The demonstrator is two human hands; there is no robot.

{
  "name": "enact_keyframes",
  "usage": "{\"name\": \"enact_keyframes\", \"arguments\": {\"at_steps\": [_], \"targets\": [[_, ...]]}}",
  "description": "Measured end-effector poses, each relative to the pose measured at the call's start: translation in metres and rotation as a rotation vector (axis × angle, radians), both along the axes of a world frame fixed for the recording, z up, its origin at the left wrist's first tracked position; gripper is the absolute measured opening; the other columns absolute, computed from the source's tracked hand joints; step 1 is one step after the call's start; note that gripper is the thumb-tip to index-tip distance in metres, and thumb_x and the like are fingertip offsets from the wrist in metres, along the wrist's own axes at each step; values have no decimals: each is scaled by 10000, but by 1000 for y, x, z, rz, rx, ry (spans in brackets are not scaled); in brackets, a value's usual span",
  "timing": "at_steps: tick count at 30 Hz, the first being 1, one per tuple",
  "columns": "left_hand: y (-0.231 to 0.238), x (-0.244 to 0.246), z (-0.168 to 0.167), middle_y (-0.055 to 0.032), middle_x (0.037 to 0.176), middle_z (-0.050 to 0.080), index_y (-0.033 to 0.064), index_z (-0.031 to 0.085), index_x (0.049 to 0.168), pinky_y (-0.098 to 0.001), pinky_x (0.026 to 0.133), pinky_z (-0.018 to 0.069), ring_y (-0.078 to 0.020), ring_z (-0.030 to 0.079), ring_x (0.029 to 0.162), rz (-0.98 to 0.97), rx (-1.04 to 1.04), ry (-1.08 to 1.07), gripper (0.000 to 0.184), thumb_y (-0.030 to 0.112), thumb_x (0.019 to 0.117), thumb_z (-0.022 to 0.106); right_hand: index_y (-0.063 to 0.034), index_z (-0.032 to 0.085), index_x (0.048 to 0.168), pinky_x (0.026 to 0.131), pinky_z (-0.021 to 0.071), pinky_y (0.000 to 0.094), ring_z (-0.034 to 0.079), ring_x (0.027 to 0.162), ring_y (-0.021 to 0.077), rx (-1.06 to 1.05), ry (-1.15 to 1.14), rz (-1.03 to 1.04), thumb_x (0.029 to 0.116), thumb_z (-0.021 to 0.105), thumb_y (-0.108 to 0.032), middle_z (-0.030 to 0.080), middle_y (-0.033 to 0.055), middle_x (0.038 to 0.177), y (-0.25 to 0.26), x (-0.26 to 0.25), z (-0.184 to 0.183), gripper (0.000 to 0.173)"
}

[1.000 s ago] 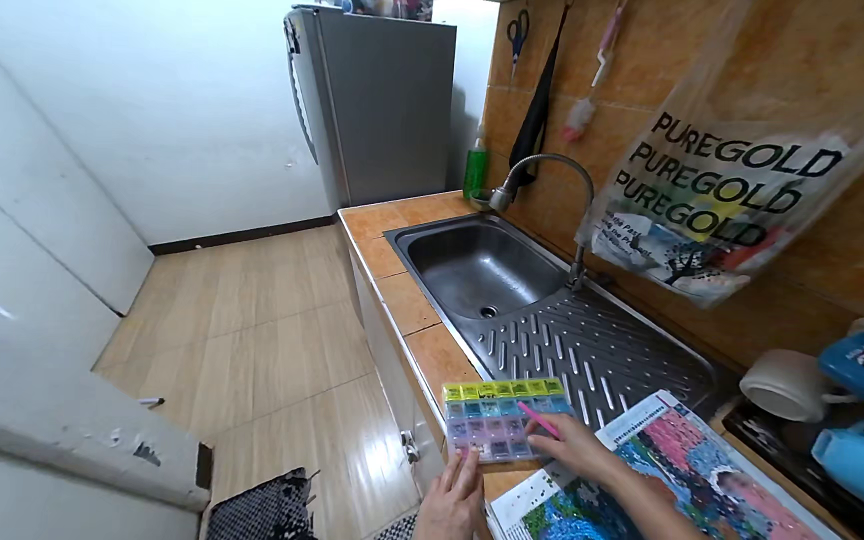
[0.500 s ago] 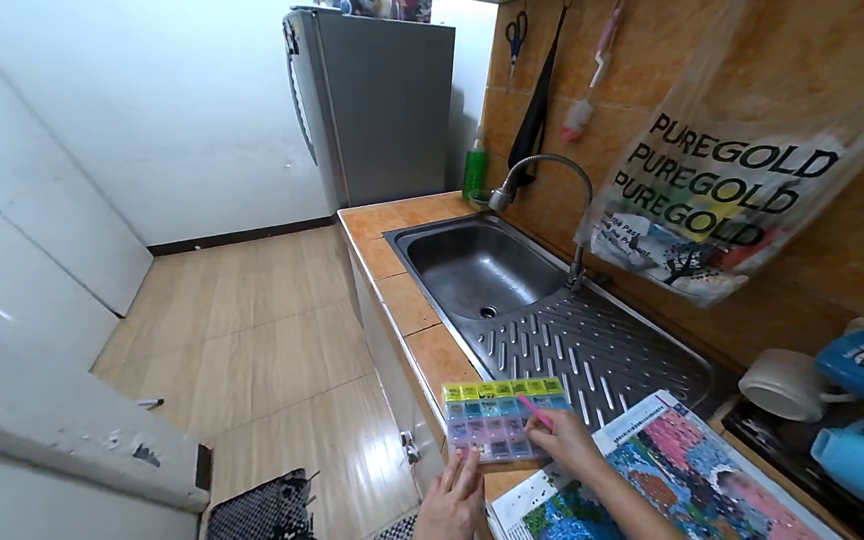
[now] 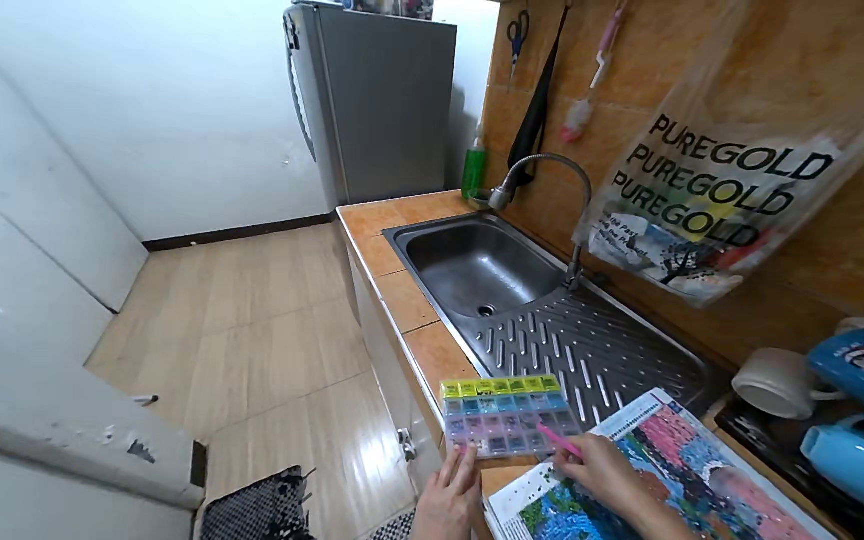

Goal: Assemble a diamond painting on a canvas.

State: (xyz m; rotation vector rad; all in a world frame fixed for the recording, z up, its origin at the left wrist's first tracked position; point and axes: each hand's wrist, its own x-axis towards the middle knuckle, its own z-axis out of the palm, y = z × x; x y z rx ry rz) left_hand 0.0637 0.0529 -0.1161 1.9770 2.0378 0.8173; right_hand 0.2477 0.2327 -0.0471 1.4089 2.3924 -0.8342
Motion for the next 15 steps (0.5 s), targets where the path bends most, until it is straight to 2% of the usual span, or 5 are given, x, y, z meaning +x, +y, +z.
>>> {"name": "enact_keyframes", "arguments": {"at_steps": [4,11,13,15], "targets": [[0,-1,1,-178,1480,564,15,748,1192,-538,961,536,-409,537,1363,-8,-23,14,419,-137,815,648,36,717,1131,986,464,543,644,1110,391,2,-72,35,1028,574,-154,697,243,1122,-4,-3,7,259],[0,-1,2,-183,1478,563,8,744,1195,-534,969,531,-411,533,1366,-11,-33,13,414,-134,819,647,49,700,1123,939,481,545,655,1035,389,52,-13,-4,1005,628,-188,697,238,1060,-3,-1,3,275],[0,-1,2,-184,1479,563,7,744,1197,-534,966,534,-412,536,1364,-11,-30,17,421,-137,813,649,27,687,1179,931,487,558,664,1036,397,91,19,12,1020,587,-167,701,239,1064,-5,-4,4,270],[0,0,0,-179,1472,571,13,750,1188,-531,952,542,-406,546,1355,-3,-14,27,421,-137,806,654,-52,654,1337,965,484,576,667,1104,410,133,5,58,1046,532,-161,709,233,1152,-10,-10,10,334]]}}
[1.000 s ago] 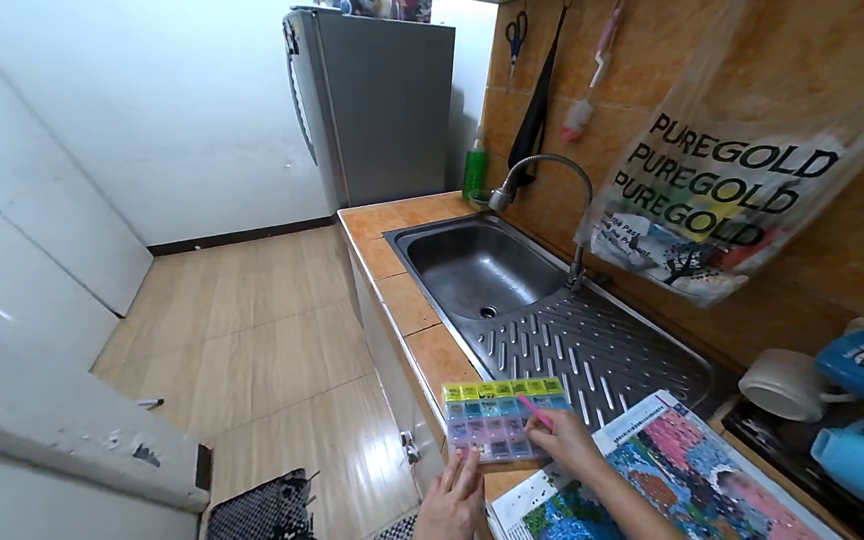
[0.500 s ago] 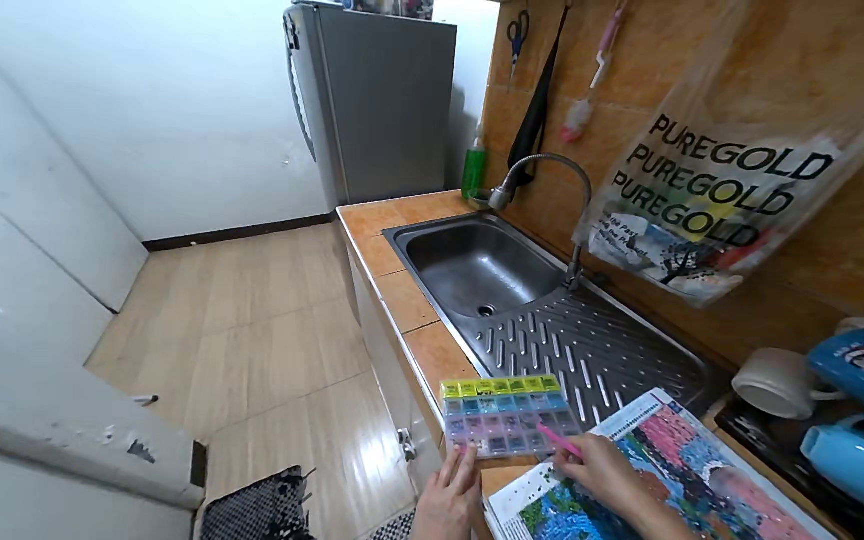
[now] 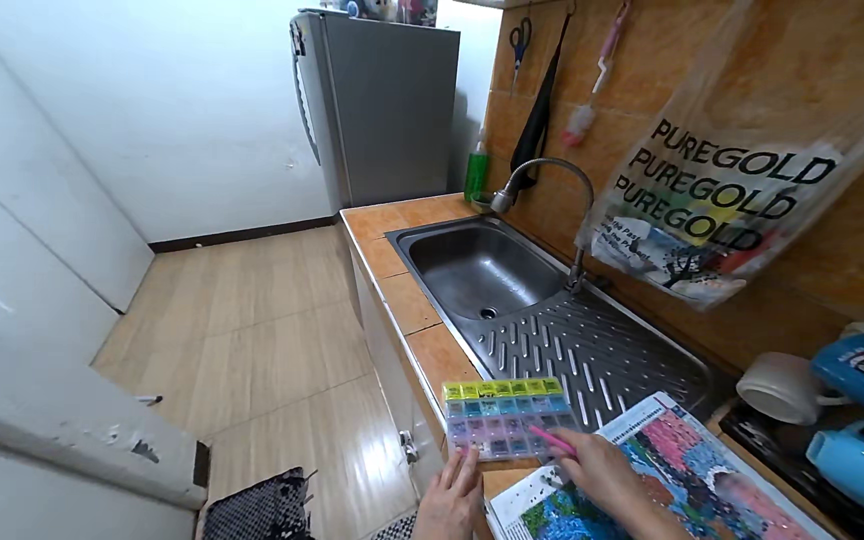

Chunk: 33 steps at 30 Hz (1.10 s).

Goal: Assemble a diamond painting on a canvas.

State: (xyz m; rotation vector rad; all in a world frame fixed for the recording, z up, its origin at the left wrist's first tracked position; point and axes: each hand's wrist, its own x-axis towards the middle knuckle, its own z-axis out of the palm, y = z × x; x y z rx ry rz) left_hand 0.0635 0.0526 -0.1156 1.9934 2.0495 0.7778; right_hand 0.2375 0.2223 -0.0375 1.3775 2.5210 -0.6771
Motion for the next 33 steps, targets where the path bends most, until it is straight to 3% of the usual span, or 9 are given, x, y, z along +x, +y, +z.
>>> {"name": "enact_keyframes", "arguments": {"at_steps": [3,6,8,16,33], "targets": [[0,0,-2,-177,1468,576,19,754,1184,-528,956,542,-398,549,1354,4,9,0,416,-130,808,657,-168,520,1513,1009,459,583,629,1197,422,8,-188,70,1073,512,-258,676,224,1265,-3,-16,5,449],[0,-1,3,-180,1496,546,12,739,1212,-538,993,521,-401,519,1383,-9,-46,-22,410,-121,838,640,-120,485,1512,987,463,594,629,1177,448,17,-362,130,1076,457,-473,670,258,1237,1,-30,4,562],[0,-1,4,-186,1495,546,6,737,1212,-540,991,521,-407,521,1379,-12,-50,-31,407,-122,838,640,-87,503,1484,992,457,592,623,1188,443,17,-404,158,1067,428,-531,664,265,1239,4,-35,6,614],[0,0,0,-189,1477,562,11,749,1189,-538,964,537,-409,543,1358,-7,1,-20,403,-126,822,657,-26,604,1350,1000,456,586,627,1175,434,-42,-260,173,1038,556,-464,671,263,1210,16,-30,3,540],[0,0,1,-179,1480,563,19,747,1200,-534,971,532,-409,535,1366,-4,-14,-17,422,-135,820,648,16,602,1301,972,476,566,651,1101,421,-56,-96,162,1016,617,-422,681,264,1125,24,-17,-8,523]]}}
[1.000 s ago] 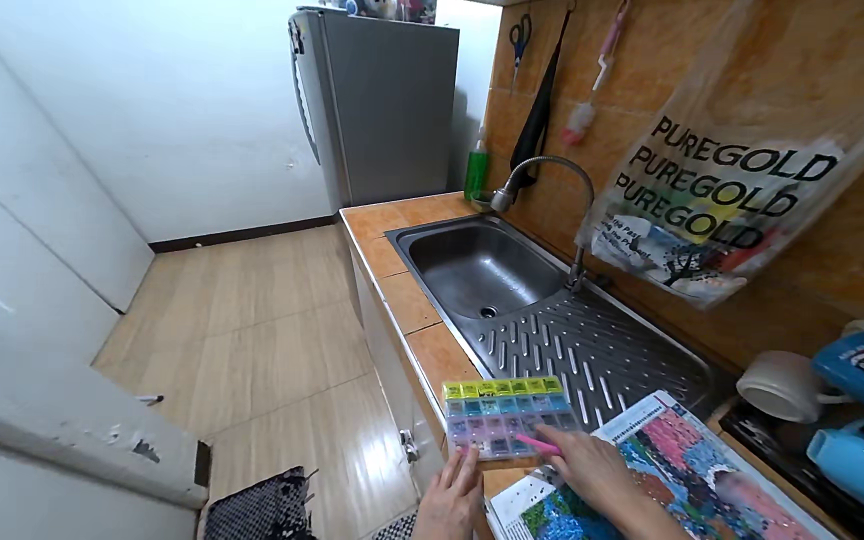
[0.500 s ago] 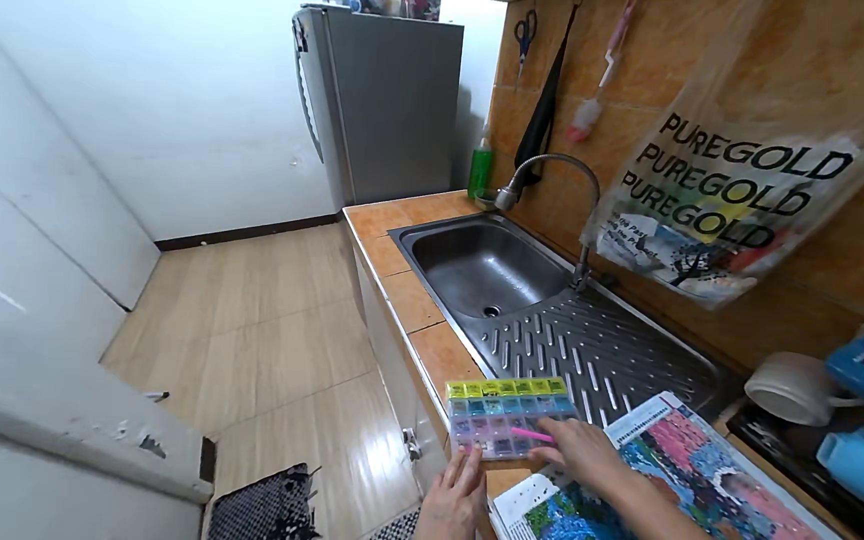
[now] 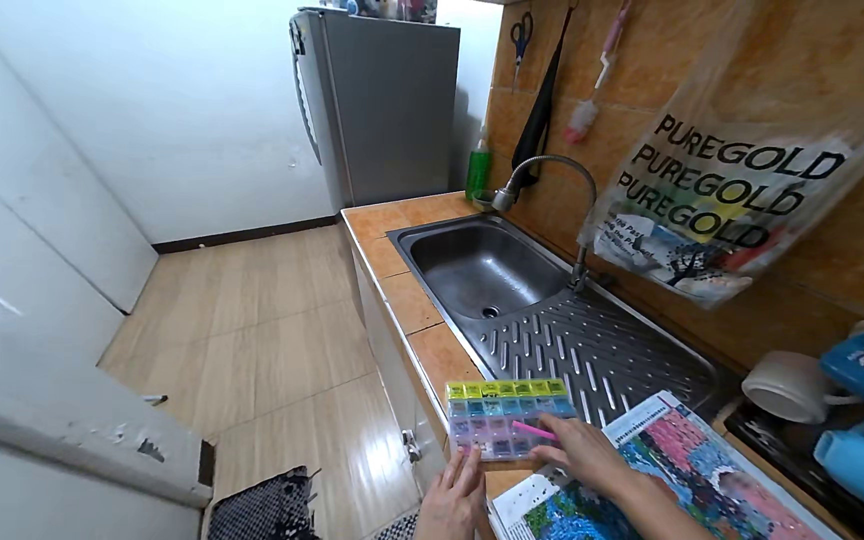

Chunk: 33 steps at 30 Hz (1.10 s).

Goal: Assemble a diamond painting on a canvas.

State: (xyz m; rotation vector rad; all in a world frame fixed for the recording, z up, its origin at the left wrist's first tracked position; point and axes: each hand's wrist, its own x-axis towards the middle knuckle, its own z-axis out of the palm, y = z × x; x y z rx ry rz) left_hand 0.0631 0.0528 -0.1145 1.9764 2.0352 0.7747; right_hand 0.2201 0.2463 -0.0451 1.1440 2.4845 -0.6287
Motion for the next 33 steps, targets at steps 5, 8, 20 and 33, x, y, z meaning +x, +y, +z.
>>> {"name": "enact_keyframes", "arguments": {"at_steps": [5,8,20,33], "targets": [[0,0,-1,-189,1476,564,1,746,1188,-547,962,535,-420,539,1357,-2,6,-13,410,-136,814,649,24,639,1275,1027,444,564,627,1163,417,-30,46,35,1086,449,-170,671,264,1188,12,5,-3,330],[0,-1,0,-186,1483,557,3,745,1191,-545,972,530,-417,533,1365,-2,-9,-11,411,-137,818,646,5,673,1261,1042,441,554,627,1173,405,-34,62,2,1049,490,-75,677,249,1210,14,4,-1,291],[0,0,-5,-173,1464,580,10,757,1167,-531,939,551,-398,556,1348,2,35,15,414,-143,794,663,40,615,1284,1010,468,549,638,1158,415,76,94,-23,1076,451,-104,664,260,1212,2,7,-6,301],[2,3,-6,-173,1435,605,5,766,1131,-525,891,569,-400,586,1314,24,90,40,405,-142,763,684,40,641,1283,1021,459,561,643,1148,429,-3,49,-30,1062,495,-113,681,271,1179,-25,36,-2,306]]}}
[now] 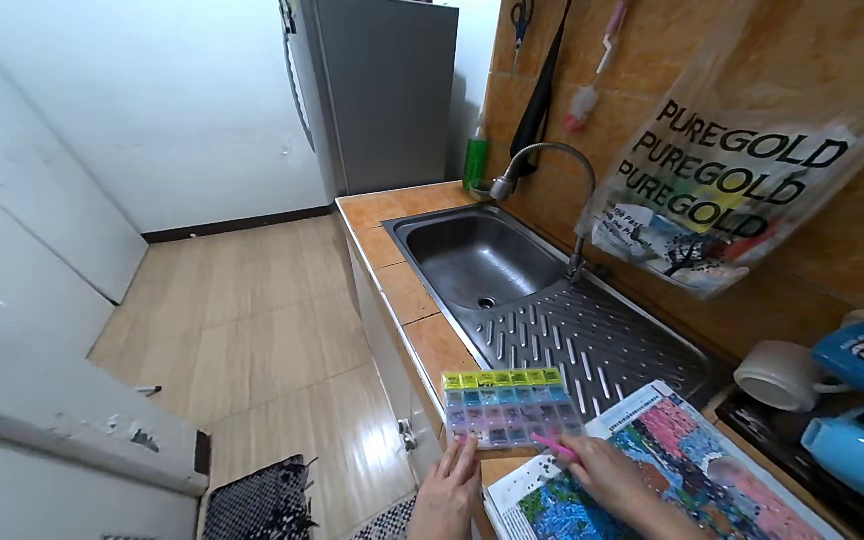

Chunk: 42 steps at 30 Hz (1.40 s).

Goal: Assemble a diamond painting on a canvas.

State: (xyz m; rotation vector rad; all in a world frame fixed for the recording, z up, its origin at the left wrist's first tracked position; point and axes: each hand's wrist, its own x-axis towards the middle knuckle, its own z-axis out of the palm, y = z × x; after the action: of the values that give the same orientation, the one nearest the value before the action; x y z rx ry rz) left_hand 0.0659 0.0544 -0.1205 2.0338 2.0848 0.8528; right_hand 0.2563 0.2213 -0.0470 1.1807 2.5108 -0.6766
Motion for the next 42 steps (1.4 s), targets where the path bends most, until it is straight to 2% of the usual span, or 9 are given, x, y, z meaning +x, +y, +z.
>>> {"name": "enact_keyframes", "arguments": {"at_steps": [8,17,25,27,30,33,36,39,42], "targets": [[-1,1,3,-176,1462,581,5,758,1152,-529,919,556,-402,561,1340,-2,-47,-22,415,-153,782,659,53,671,1212,972,482,558,665,1082,426,22,75,-22,1042,529,-113,700,266,1099,1,4,-12,277],[-2,1,5,-173,1476,568,4,753,1167,-527,945,543,-399,543,1359,-7,-92,-17,403,-141,807,647,43,678,1246,1032,456,542,648,1145,418,19,106,-66,1052,513,-112,695,264,1161,-1,4,-11,298],[-1,2,4,-180,1453,587,8,759,1159,-527,923,554,-401,567,1333,4,-74,-12,414,-137,782,671,82,705,1108,973,484,540,666,1049,411,41,251,-105,996,605,-83,698,265,1068,-2,6,-19,223],[-2,2,6,-192,1464,573,6,752,1172,-538,950,538,-419,550,1344,-3,-91,-59,409,-129,797,659,91,704,1096,970,485,539,663,1048,416,43,264,-110,998,594,-76,695,271,1068,-2,6,-20,223],[-5,3,3,-242,1443,573,-8,756,1142,-572,1005,511,-475,543,1330,-6,11,-156,396,-138,783,653,91,687,1157,1007,469,531,648,1102,413,-2,249,-119,1022,542,-66,684,274,1126,0,7,-18,253],[-8,6,-1,-242,1410,600,11,759,1144,-555,1025,510,-490,559,1307,-17,156,-130,424,-132,755,670,90,688,1171,1005,474,526,652,1091,413,-17,301,-142,992,524,6,685,275,1130,-2,10,-16,257],[-12,11,2,-240,1372,629,-5,744,1178,-533,1036,507,-473,586,1283,-91,196,-136,433,-129,773,651,87,696,1151,979,486,505,661,1035,394,-27,356,-176,979,508,27,690,269,1096,-4,12,-14,262],[-16,17,-2,-245,1337,651,-25,734,1180,-515,1048,505,-449,612,1261,-163,196,-155,395,-117,812,623,82,703,1097,867,511,473,664,896,343,-15,420,-213,1004,541,-68,694,247,979,-4,16,-14,240],[-21,20,-6,-259,1339,644,-48,709,1214,-521,1048,503,-458,617,1251,-214,151,-175,395,-128,841,605,82,700,1070,803,511,439,644,825,290,-25,471,-264,985,546,-48,689,223,945,-7,18,-13,219]]}}
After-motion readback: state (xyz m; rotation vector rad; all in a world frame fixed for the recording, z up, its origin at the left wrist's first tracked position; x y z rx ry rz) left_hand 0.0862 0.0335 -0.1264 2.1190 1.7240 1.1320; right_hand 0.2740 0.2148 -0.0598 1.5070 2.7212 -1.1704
